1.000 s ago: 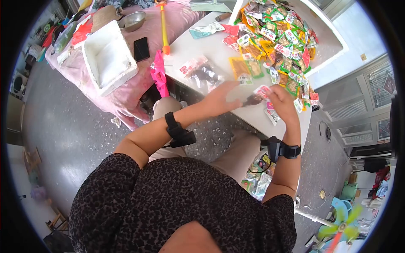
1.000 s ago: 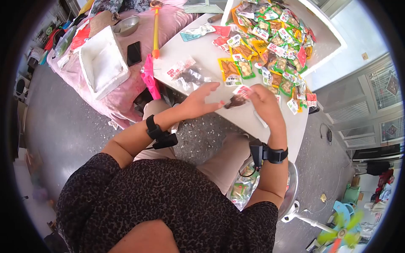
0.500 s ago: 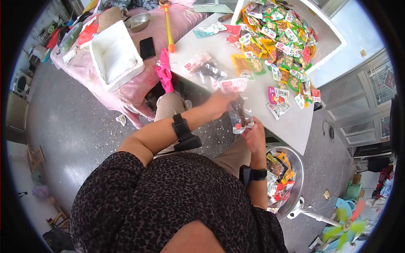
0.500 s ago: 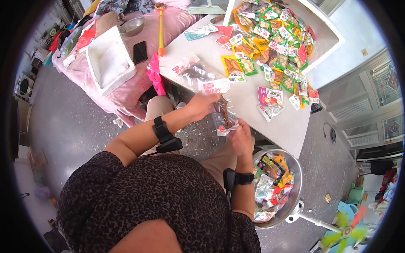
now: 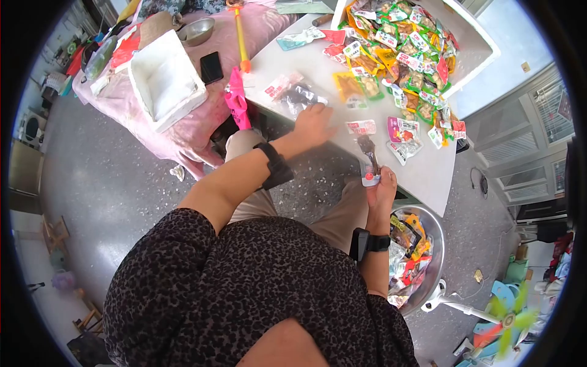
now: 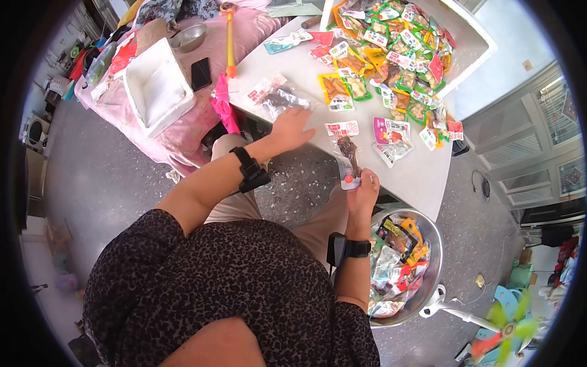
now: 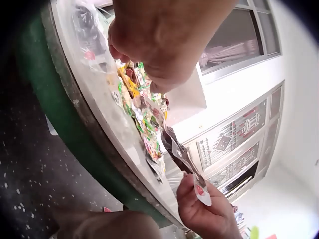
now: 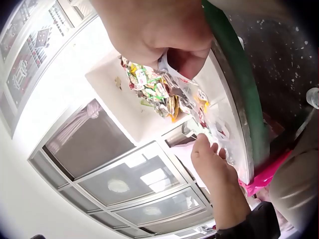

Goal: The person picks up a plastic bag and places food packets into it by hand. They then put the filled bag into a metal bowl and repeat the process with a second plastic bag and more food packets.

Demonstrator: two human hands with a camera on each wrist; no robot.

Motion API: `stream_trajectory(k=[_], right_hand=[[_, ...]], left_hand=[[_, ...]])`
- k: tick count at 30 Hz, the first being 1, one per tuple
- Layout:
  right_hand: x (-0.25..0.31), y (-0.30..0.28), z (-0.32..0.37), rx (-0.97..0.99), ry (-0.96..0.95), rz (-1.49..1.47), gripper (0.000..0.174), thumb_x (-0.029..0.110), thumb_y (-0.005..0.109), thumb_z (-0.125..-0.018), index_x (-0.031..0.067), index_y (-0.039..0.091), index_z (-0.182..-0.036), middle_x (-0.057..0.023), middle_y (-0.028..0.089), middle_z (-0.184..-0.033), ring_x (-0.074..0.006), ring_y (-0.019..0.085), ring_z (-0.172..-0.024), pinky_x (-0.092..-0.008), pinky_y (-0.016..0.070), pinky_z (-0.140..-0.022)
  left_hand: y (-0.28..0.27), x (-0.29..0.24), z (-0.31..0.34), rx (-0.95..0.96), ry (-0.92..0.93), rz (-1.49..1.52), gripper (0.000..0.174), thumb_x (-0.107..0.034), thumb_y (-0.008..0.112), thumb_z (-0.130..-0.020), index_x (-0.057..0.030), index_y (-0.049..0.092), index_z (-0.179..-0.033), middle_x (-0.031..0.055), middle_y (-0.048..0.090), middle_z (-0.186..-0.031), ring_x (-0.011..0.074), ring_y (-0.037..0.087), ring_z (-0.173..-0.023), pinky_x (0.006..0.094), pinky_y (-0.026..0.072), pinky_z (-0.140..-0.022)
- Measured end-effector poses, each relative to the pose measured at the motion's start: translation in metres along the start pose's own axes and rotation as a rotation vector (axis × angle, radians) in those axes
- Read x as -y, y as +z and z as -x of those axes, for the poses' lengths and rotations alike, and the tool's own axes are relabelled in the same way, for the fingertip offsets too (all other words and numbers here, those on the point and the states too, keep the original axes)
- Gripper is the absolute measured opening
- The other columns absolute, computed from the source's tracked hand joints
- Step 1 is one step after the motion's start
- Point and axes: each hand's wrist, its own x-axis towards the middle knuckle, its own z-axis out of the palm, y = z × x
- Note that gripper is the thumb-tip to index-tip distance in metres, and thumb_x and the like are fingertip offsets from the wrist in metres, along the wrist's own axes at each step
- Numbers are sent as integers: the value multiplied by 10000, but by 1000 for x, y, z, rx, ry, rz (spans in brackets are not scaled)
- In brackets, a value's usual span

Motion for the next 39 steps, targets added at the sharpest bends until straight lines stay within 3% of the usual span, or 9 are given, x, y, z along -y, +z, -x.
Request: stream_trajectory(k=[3,6,9,19,25,30,34,39], right_hand=[[-7,7,-7,17,21,32,100,46,465,-805,-1,423,-883,-115,496,-835,-208,534,-691,-342,478,-626],[-13,22,-8,15,66,46,119,48,468,-799,-4,419,-895,-116,495,-836,-213,535,-691,-353,483,-632],[-20,31,-11,48,128,71,123,47,468,-796,-9,424,-896,-118,494,-834,-216,536,-691,-361,488,-628],[-13,25,-28,237,347,217,95,47,472,-793,-20,456,-859,-104,517,-754,-203,540,-651,-360,487,-611],[-35,26,-44,307,304,16,86,50,472,-797,-20,456,-844,-102,511,-762,-199,536,-660,-350,482,-604],[-57,59,-53,324,343,-83,85,53,455,-807,-14,448,-857,-106,505,-792,-206,528,-667,-326,470,-598],[-56,98,-40,318,335,-141,104,61,457,-801,0,434,-882,-109,511,-810,-208,536,-696,-306,452,-578],[-34,100,-25,449,481,282,134,85,495,-780,25,434,-882,-108,530,-789,-180,548,-638,-265,435,-482]], left_hand=[[6,5,-6,253,-82,-116,354,-261,498,-710,-39,501,-986,168,509,-975,281,520,-883,363,432,-739],[13,8,-10,384,-212,-54,215,-169,469,-722,-53,532,-892,149,531,-894,299,539,-841,395,441,-712],[7,9,-7,433,-207,-46,219,-195,455,-740,-51,530,-887,147,527,-948,283,536,-869,377,442,-712],[-28,1,0,260,-171,46,212,-219,459,-753,-50,520,-866,150,526,-880,299,534,-829,385,439,-695],[-41,-10,5,317,-54,15,169,-172,450,-743,-76,527,-859,151,529,-870,310,538,-821,389,439,-685],[-38,-13,12,200,47,21,145,-160,453,-730,-111,537,-838,133,536,-836,299,546,-790,379,441,-669],[-36,-10,13,246,72,45,137,-183,465,-727,-100,541,-806,119,531,-801,287,546,-763,376,442,-639],[-41,-6,16,184,84,64,133,-185,471,-720,-83,540,-773,124,530,-781,287,542,-750,377,440,-631]])
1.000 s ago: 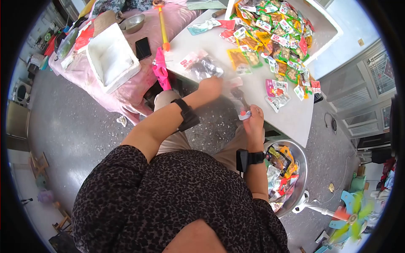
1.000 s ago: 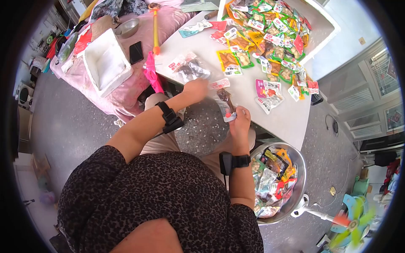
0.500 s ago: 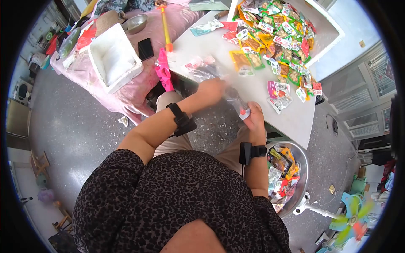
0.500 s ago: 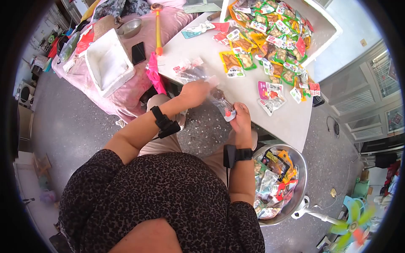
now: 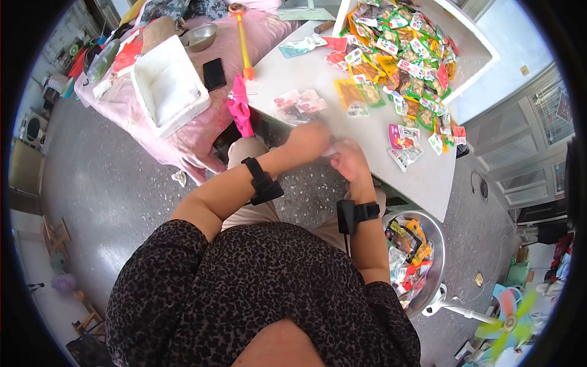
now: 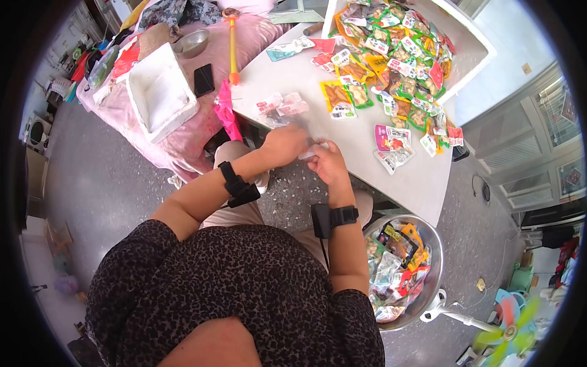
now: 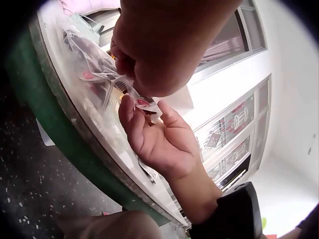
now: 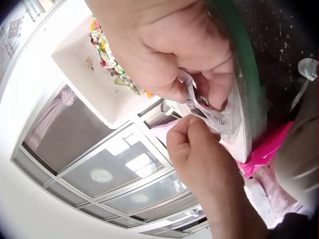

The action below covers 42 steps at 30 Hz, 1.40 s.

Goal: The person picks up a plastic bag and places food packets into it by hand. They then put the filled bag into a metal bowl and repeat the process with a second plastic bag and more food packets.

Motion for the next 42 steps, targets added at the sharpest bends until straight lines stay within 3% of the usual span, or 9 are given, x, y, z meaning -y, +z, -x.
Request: stream_trajectory(k=[10,15,17,19,25,28,31,36,42], right_hand=[[-11,33,-43,-251,-140,-145,141,66,399,-789,-17,441,-894,-109,514,-811,-221,527,-734,-311,454,-552],[-25,21,-47,30,-414,44,150,85,412,-777,2,485,-877,-114,518,-827,-234,518,-770,-325,451,-606],[-28,8,-47,61,-382,1,157,53,436,-755,0,479,-896,-126,519,-851,-221,531,-753,-323,460,-596],[-17,-10,-38,-47,-71,-239,215,-27,453,-719,-19,449,-934,-151,518,-889,-213,553,-729,-337,478,-584],[-10,-27,-32,-499,-355,626,355,18,498,-705,-11,420,-1050,-159,523,-911,-260,556,-747,-326,464,-645],[-12,-37,-46,-351,-966,1566,395,26,492,-692,-31,409,-1074,-192,510,-956,-340,537,-788,-357,440,-713],[-9,-32,-48,-163,-786,1584,328,26,472,-686,-15,468,-1011,-198,522,-930,-371,511,-827,-386,405,-772],[8,-24,-50,-241,-744,1262,177,91,491,-735,17,534,-890,-153,560,-802,-279,545,-755,-327,431,-685],[80,18,-20,-151,-542,825,177,172,527,-776,12,541,-852,-35,530,-712,-95,477,-619,-236,409,-580]], left_hand=[[-1,5,-9,-26,-10,-27,152,-153,465,-707,-77,554,-805,127,542,-795,289,538,-756,386,432,-662],[-6,11,-7,-17,11,-107,148,-159,497,-691,-85,547,-809,106,547,-824,275,533,-785,372,429,-667],[2,21,5,-197,104,-89,186,-155,527,-665,-94,545,-839,89,539,-883,262,517,-831,363,414,-692],[6,24,21,-285,164,-86,238,-146,552,-637,-105,543,-871,73,524,-939,253,496,-876,357,394,-721],[18,36,42,-314,233,-158,356,-104,570,-587,-131,536,-940,53,482,-1023,246,447,-956,365,344,-793],[20,43,39,-319,282,-144,335,-85,563,-588,-121,540,-920,61,488,-997,251,451,-951,371,353,-795],[13,45,29,-348,298,-89,314,-59,550,-593,-98,540,-904,78,494,-980,265,457,-940,377,363,-793],[-19,54,-1,-438,347,141,222,8,518,-643,-40,521,-859,113,510,-937,287,481,-895,360,391,-775],[-66,38,-32,-319,-92,775,44,-42,483,-785,-20,484,-823,43,534,-819,110,507,-765,236,404,-689]])
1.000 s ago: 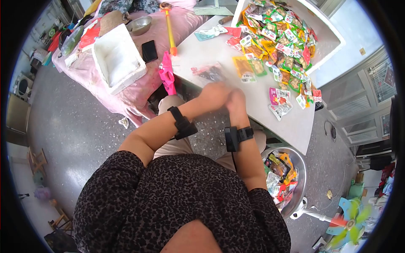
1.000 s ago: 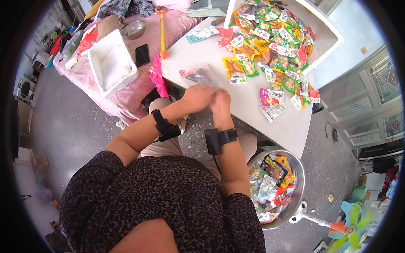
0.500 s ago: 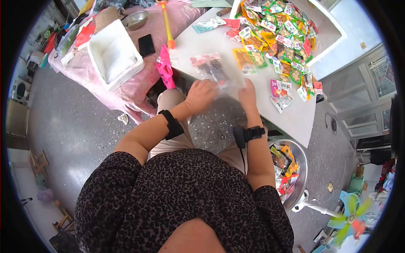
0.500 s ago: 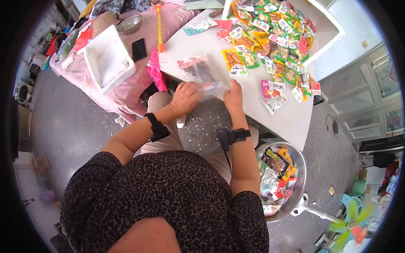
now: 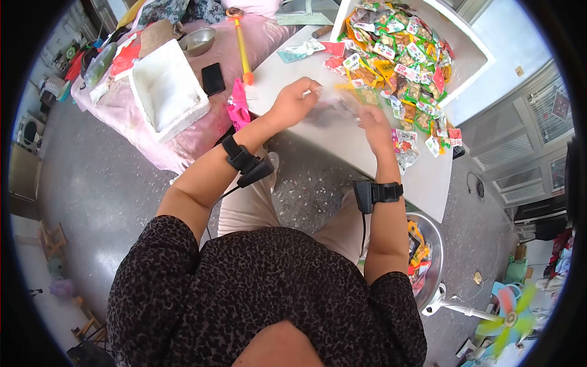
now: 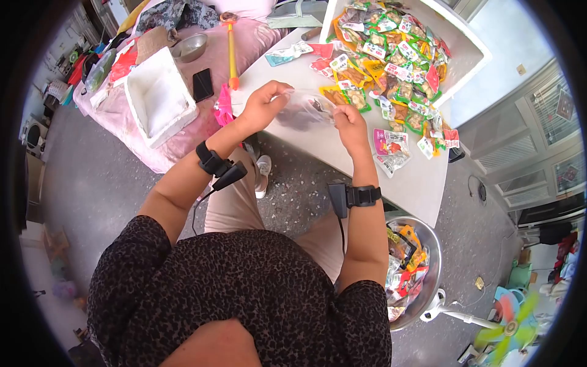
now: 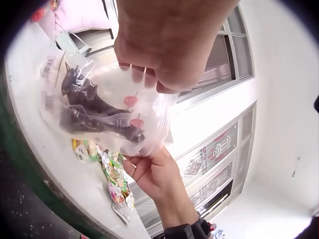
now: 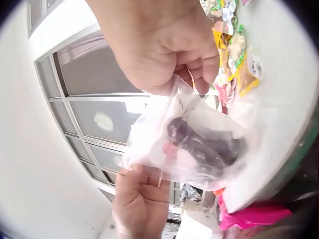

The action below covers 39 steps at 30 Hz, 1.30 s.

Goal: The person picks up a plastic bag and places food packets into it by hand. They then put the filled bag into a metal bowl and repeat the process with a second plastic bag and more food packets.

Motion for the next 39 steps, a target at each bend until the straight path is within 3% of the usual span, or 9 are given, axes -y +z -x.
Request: stream_trajectory(k=[1,2,5,11,14,23,26,32,39], right_hand=[[18,-4,4,3,11,-52,178,174,531,-778,11,541,-849,-17,521,-703,-76,459,-611,-229,404,-575],[27,-9,7,45,5,-21,224,190,544,-776,8,526,-905,-32,537,-749,-101,484,-644,-234,409,-595],[48,-13,26,189,-114,-163,316,227,563,-759,14,497,-983,-58,554,-818,-109,507,-706,-238,412,-612],[62,-6,53,137,-171,566,363,175,600,-699,-11,481,-988,-125,559,-833,-145,527,-747,-253,412,-621],[60,-10,55,218,-150,579,309,143,597,-688,-28,499,-927,-121,536,-773,-162,518,-706,-253,406,-612],[37,-19,72,356,124,-219,203,101,599,-705,6,546,-877,-15,535,-756,-73,462,-667,-230,385,-577],[37,-21,82,420,82,122,210,110,597,-712,11,547,-890,-21,533,-746,-67,463,-656,-221,383,-569],[37,-18,94,394,190,168,142,95,556,-715,19,543,-835,-13,529,-751,-88,479,-705,-225,383,-625],[45,-11,104,318,65,158,77,61,572,-704,10,518,-723,-6,501,-633,-71,447,-584,-223,366,-514]], left_hand=[[0,-5,-5,3,-136,119,36,-47,476,-797,-23,480,-824,21,535,-803,82,501,-746,221,404,-675],[4,0,-10,-54,-55,191,81,-103,479,-805,-25,482,-785,11,532,-711,44,478,-614,204,403,-557],[18,-12,-4,-95,-107,589,64,-83,473,-804,-22,466,-786,19,527,-706,58,479,-616,202,404,-559],[34,-26,21,-115,-147,455,31,-58,465,-809,-35,456,-790,-6,504,-718,46,454,-651,189,390,-592],[36,-31,29,-120,-165,438,21,-49,463,-814,-42,457,-795,-21,494,-720,37,443,-669,183,383,-610],[29,-34,47,92,-161,568,54,-66,482,-791,-16,465,-805,10,516,-739,59,467,-676,203,398,-629],[30,-34,53,99,-190,590,51,-66,480,-793,-20,464,-807,9,512,-739,63,469,-681,206,395,-634],[26,-29,69,194,-264,648,19,-47,465,-810,-32,469,-821,16,527,-767,72,480,-698,214,399,-647],[22,-31,77,228,-495,891,180,-65,509,-772,-19,471,-941,32,535,-808,87,493,-744,226,413,-681]])
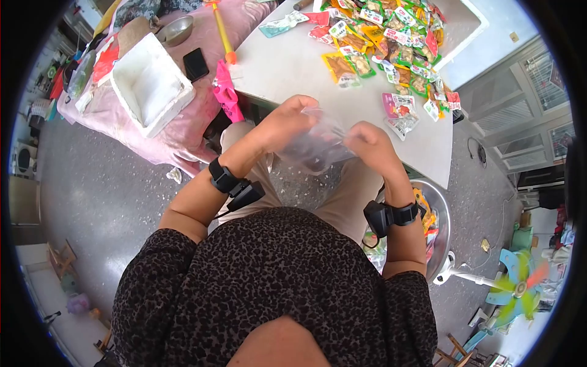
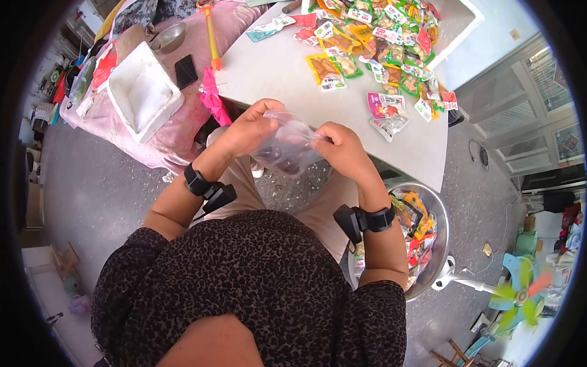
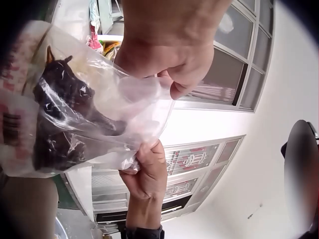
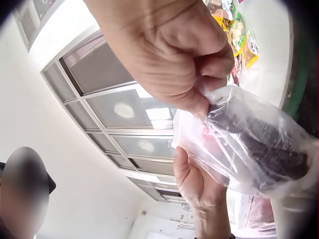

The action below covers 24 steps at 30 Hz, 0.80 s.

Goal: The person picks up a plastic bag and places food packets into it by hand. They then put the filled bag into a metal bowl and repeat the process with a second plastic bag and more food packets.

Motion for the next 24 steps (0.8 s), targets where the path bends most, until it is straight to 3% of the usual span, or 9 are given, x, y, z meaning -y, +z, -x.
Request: stream_trajectory(k=[5,8,11,13,18,19,24], right_hand=[[-1,2,11,35,6,-8,73,53,567,-698,8,516,-725,-2,487,-620,-66,431,-575,-216,357,-510],[4,-7,21,95,68,110,195,138,587,-707,23,525,-852,-46,525,-786,-120,490,-738,-253,398,-648],[-16,6,36,-222,-230,288,321,173,614,-664,-17,505,-898,-139,543,-840,-258,529,-788,-331,413,-692],[0,7,38,-219,-266,429,448,243,610,-651,-28,474,-981,-195,515,-944,-334,488,-905,-371,387,-780],[-4,27,42,-173,-253,261,281,221,569,-682,-7,506,-833,-170,524,-790,-324,503,-792,-388,395,-686],[-8,28,42,-149,-243,226,247,214,563,-687,0,509,-798,-164,522,-757,-323,504,-768,-393,393,-667],[-21,36,58,-164,-118,22,198,198,555,-694,10,493,-697,-151,504,-679,-321,499,-697,-390,382,-600]], left_hand=[[-11,17,-4,96,-48,-273,204,-75,519,-770,-11,509,-964,37,549,-882,101,503,-811,235,408,-735],[-2,17,0,121,-1,-317,155,-76,518,-776,-7,541,-913,47,558,-909,100,505,-816,229,407,-732],[9,19,4,153,114,-508,132,-84,509,-788,0,550,-880,61,566,-919,101,509,-801,228,411,-713],[15,21,9,176,205,-668,128,-90,501,-794,5,548,-866,68,569,-913,105,513,-789,230,414,-701],[32,18,17,185,368,-856,118,-88,487,-800,6,539,-847,77,568,-875,126,521,-780,240,414,-693],[27,21,18,222,375,-880,111,-70,448,-823,0,510,-883,98,544,-915,152,506,-854,260,400,-756],[32,32,26,260,312,-849,97,-91,478,-816,-8,514,-854,79,539,-885,129,496,-805,241,396,-717]])
